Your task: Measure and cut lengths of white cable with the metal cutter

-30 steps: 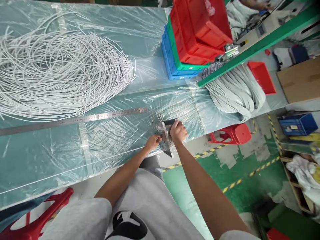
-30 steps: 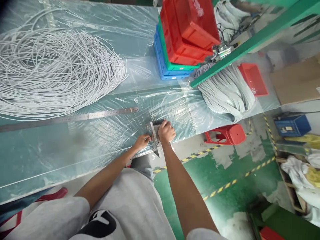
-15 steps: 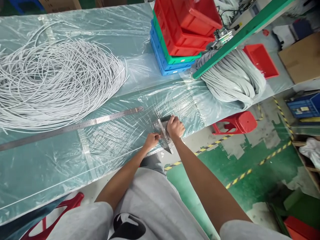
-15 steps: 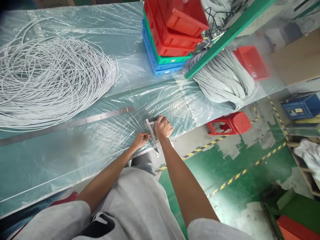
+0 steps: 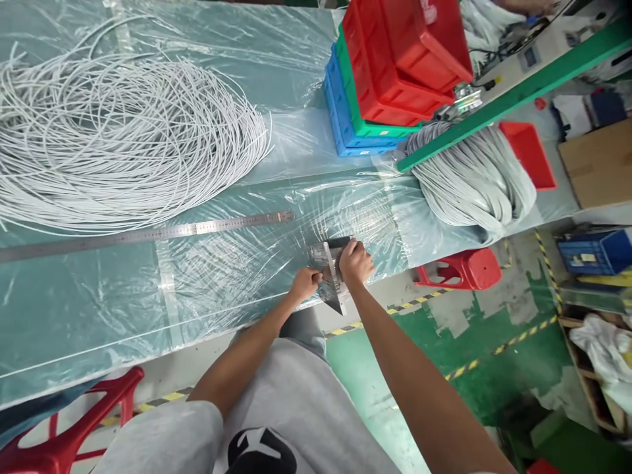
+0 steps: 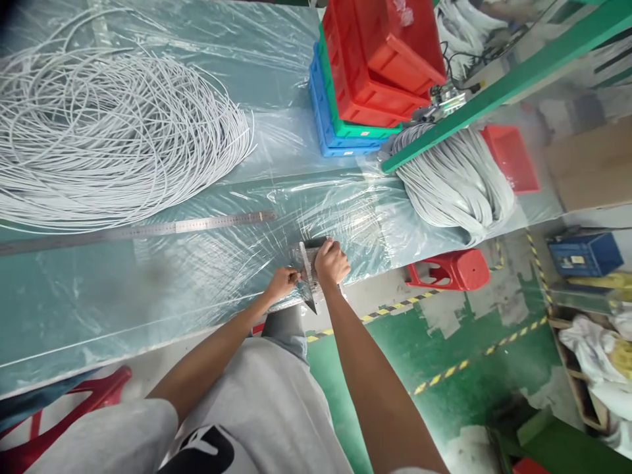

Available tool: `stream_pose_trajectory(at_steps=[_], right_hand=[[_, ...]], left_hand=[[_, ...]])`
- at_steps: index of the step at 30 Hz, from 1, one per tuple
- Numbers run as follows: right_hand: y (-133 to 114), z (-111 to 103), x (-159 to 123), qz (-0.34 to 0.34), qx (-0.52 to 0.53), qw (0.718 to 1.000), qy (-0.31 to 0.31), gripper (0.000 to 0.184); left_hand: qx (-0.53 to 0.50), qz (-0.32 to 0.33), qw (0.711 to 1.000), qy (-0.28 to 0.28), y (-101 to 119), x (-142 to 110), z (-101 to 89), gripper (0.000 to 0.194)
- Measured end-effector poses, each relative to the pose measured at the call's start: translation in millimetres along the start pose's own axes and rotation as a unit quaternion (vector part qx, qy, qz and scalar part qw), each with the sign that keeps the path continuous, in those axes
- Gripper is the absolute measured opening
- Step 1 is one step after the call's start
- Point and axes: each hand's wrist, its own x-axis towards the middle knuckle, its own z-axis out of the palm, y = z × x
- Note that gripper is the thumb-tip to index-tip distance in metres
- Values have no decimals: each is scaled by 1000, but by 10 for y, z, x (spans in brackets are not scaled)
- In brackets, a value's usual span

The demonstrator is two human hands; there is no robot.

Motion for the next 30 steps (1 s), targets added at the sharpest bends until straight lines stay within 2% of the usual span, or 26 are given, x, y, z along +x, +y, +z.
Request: stream_pose_trajectory(at_steps=[6,20,30], right_hand=[[7,-14,-17,1,9,1000,-2,52],[-18,-43,-59,16,12,1000,-1,52],[1,-39,-82,12,1,1000,2,54]], left_hand=[[46,12,999,12,55,-42,1,37],[101,-30,994,-25,163,-80,-47,33],[116,-31,992,-43,199,-135,-73,36]])
